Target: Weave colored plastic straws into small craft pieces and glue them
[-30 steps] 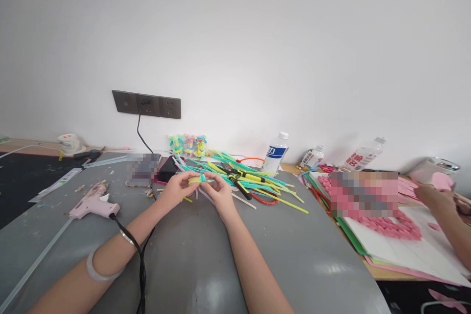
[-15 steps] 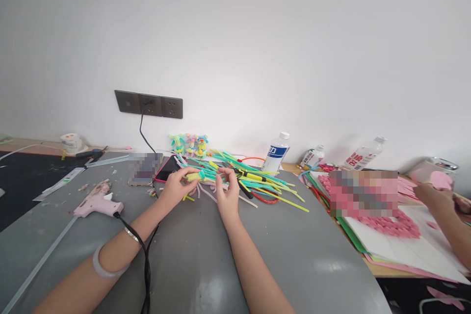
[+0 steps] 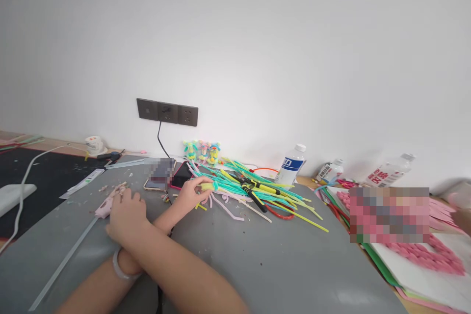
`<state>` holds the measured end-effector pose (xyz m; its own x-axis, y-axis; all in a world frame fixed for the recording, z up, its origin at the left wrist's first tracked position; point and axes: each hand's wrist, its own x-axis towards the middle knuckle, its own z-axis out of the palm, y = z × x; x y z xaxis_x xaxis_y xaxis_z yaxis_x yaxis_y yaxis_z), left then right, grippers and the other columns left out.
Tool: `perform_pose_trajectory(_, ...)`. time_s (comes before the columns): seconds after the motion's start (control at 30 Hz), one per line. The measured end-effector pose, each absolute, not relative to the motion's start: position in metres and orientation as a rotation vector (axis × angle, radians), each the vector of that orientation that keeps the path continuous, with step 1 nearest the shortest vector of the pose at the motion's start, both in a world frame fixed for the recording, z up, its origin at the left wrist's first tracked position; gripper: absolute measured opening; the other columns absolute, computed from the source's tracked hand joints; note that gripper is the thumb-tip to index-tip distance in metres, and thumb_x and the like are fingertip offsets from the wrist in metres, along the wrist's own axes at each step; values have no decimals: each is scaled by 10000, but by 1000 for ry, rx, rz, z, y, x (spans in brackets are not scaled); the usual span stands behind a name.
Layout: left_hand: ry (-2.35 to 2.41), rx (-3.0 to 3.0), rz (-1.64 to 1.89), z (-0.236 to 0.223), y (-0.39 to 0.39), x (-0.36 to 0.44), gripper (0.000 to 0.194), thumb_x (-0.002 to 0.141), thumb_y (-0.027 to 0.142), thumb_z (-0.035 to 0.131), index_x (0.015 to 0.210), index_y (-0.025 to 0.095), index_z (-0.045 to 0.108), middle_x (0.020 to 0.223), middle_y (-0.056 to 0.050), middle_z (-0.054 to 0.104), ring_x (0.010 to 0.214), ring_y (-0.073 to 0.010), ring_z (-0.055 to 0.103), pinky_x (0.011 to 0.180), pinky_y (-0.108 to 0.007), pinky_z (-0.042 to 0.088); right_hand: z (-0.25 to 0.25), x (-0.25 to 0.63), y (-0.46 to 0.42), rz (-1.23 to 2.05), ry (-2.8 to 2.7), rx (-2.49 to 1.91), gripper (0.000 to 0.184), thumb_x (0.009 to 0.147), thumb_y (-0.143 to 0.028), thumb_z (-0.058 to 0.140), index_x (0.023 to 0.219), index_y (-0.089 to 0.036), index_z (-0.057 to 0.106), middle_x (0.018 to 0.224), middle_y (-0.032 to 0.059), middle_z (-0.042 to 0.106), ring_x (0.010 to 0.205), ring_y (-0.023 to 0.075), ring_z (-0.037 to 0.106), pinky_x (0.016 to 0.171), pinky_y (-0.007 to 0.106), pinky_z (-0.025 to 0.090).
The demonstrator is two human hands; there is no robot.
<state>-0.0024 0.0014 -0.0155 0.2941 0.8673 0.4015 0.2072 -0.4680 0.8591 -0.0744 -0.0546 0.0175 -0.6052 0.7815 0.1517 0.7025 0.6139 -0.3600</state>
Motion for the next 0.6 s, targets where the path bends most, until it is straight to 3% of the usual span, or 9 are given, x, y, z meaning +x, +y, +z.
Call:
perform_pose_trajectory(0.1, 972, 1833, 1213, -16, 6, -6, 202, 776, 257, 607, 939, 173, 691, 864, -43, 728, 679, -158, 667, 660, -245, 529, 12, -87, -43, 398, -2538, -1313, 539, 784, -189, 678, 1259, -48, 466, 1192, 232, 594, 1092, 316, 600, 807, 411, 557)
perform_pose_trajectory(0.2, 1014, 1834, 1232, -15, 7, -7, 203, 766, 244, 621, 941, 183, 703, 941, -53, 738, 735, -171, 684, 701, -257, 542, 13, -79, -37, 541, -2565, -1342, 518, 774, -213, 699, 1214, -34, 493, 1114, 246, 650, 1048, 333, 643, 798, 422, 559)
perform_pose_trajectory(0.37, 983, 1815, 1179, -17, 4, -5, 238, 800, 286, 608, 987, 168, 697, 821, -42, 732, 583, -150, 654, 627, -258, 539, 13, -67, -34, 763, -2423, -1275, 609, 863, -256, 599, 1371, -28, 349, 1112, 283, 658, 1009, 372, 661, 780, 480, 531)
perform_pose_trajectory(0.43, 967, 1809, 1142, -20, 5, -5, 242, 807, 293, 608, 991, 162, 693, 800, -38, 724, 518, -134, 623, 580, -257, 527, 13, -65, -29, 954, -2198, -1226, 468, 900, -263, 536, 1311, -68, 424, 1038, 223, 684, 916, 314, 680, 739, 423, 533)
perform_pose_trajectory(0.5, 969, 1776, 1139, -21, 7, -5, 240, 801, 287, 626, 993, 158, 689, 832, -43, 722, 563, -145, 640, 594, -265, 535, 17, -60, -22, 1235, -1902, -1076, 325, 947, -313, 440, 1198, -115, 499, 887, 123, 681, 690, 211, 658, 612, 330, 523)
perform_pose_trajectory(0.6, 1059, 1733, 1186, -22, 11, -5, 250, 831, 310, 644, 1027, 159, 672, 960, -69, 703, 777, -188, 671, 710, -307, 560, 27, -37, -15, 1516, -1476, -722, 378, 942, -494, 393, 1002, -154, 547, 683, 9, 587, 454, 108, 493, 459, 236, 442)
